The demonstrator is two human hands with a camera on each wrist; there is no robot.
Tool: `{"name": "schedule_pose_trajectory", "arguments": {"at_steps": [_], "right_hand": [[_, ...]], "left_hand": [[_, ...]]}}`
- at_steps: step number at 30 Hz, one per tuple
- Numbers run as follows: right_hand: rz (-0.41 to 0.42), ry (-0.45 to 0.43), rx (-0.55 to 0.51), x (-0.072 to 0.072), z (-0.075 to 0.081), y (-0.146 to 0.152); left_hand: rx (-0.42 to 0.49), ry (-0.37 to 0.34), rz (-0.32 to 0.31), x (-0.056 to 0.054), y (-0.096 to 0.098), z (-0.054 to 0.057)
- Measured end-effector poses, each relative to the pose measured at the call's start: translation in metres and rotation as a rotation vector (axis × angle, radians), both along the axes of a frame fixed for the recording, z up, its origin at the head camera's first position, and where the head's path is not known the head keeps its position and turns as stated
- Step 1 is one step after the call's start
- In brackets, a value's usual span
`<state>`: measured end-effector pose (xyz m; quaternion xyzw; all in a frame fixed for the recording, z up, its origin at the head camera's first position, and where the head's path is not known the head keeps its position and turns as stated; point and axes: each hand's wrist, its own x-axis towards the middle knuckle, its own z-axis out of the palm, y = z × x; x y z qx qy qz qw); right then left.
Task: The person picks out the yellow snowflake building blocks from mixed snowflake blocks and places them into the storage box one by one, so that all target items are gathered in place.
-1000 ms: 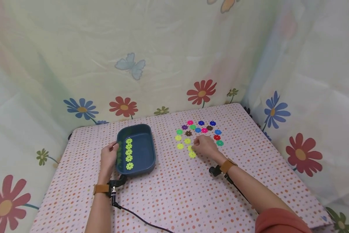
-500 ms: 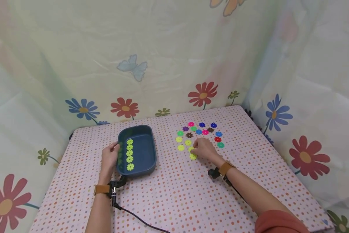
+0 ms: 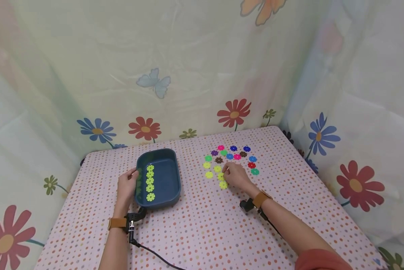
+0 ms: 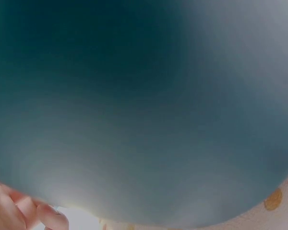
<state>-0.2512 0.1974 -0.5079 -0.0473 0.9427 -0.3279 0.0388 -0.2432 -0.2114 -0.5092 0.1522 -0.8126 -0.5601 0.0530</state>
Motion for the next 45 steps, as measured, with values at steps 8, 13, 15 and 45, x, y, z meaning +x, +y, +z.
{"name": "schedule_pose_trajectory", "arguments": {"at_steps": [8,13,15,45], "right_hand": [[-0.035,-0.051,-0.041,-0.003,0.000,0.001],[-0.042,-0.095,-0.111,-0.007,0.004,-0.002],[-0.039,-0.108,-0.148,-0.008,0.009,-0.005],[0.252,-0.123,-0.339,-0.023,0.057,-0.156]], "left_hand": [[-0.004,-0.007,0.000,0.002,-0.002,-0.003],[-0.011,-0.006,0.004,0.002,-0.003,-0.004],[-0.009,-0.007,0.006,0.002,-0.003,-0.005],[-0.011,0.002,0.022,-0.002,0.004,-0.002]]}}
